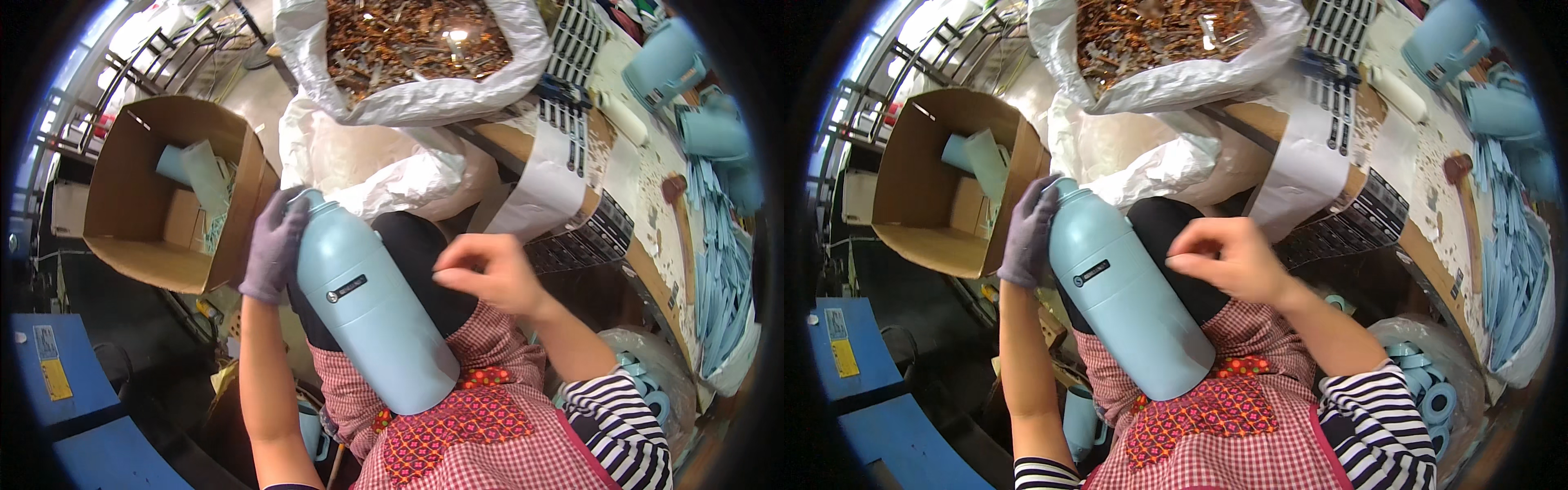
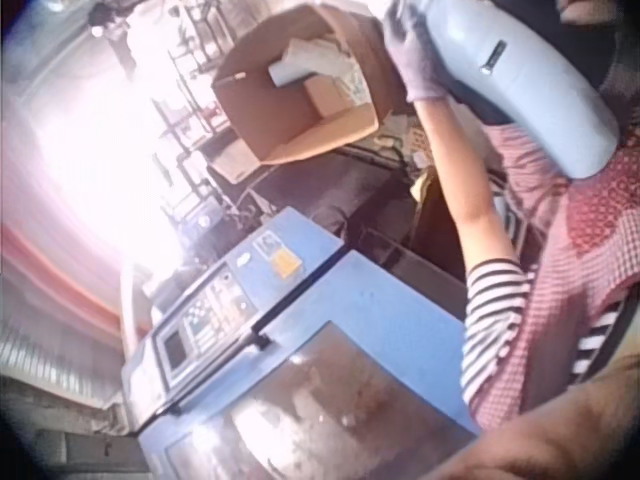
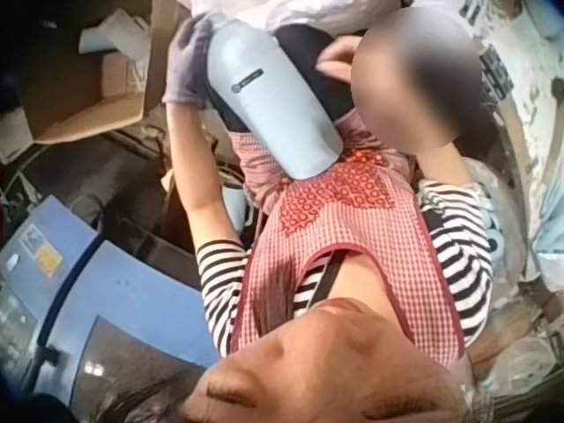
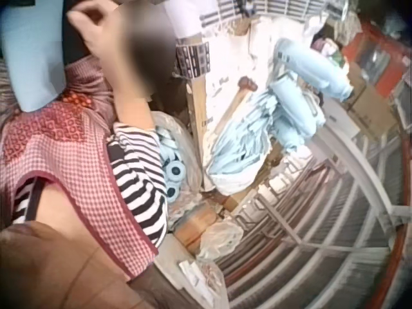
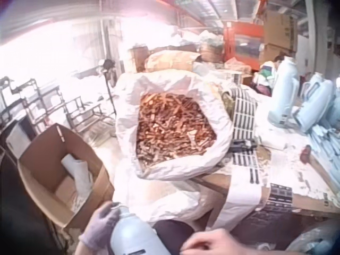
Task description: The person assembles light blue plastic pitchers by attaching handles and applying stickers. They pick up a pitcher body, attach a handle, apply a sticker to the side, and place the finished unit on a nearby table. The process is repeated for multiple units.
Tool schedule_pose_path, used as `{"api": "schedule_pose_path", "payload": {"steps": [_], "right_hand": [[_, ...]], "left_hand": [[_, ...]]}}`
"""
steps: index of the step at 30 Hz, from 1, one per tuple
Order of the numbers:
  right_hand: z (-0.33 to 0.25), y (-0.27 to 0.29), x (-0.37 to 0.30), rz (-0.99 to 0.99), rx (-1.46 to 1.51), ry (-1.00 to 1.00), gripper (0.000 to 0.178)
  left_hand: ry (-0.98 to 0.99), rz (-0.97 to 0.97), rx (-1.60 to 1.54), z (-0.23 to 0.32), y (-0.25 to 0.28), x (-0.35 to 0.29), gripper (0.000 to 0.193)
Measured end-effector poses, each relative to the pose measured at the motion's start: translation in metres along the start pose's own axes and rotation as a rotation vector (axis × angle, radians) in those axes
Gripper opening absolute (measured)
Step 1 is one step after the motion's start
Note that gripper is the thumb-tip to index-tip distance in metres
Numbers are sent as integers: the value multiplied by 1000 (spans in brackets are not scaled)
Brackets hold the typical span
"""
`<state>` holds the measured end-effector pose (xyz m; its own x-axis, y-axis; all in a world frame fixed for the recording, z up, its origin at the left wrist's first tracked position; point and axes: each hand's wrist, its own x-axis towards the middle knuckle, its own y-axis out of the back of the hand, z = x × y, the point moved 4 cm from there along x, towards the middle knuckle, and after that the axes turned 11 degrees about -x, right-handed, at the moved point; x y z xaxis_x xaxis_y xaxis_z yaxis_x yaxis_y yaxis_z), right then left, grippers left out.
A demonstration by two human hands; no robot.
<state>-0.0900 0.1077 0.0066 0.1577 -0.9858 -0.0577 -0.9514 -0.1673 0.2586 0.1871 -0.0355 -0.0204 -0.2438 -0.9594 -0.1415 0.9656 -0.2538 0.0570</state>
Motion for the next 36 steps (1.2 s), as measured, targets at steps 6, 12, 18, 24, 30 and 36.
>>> {"api": "schedule_pose_path", "payload": {"steps": [6, 12, 18, 24, 30, 36], "right_hand": [[18, -53, 57, -265, 268, -244, 13], [9, -56, 68, -372, 165, -206, 15], [7, -53, 64, -342, 122, -229, 14], [-11, -59, 50, -290, 81, -219, 14], [4, -55, 58, -276, 126, -315, 15], [-6, -59, 50, -261, 83, -268, 14]], "left_hand": [[-70, 75, 43, 2, -18, -13, 28], [-34, 140, 82, 1, -19, -18, 25], [1, 159, 90, 3, -17, -14, 40], [1, 164, 81, 0, -14, -14, 40], [-37, 142, 105, 3, -18, -14, 29], [-31, 164, 98, -1, -16, -14, 34]]}}
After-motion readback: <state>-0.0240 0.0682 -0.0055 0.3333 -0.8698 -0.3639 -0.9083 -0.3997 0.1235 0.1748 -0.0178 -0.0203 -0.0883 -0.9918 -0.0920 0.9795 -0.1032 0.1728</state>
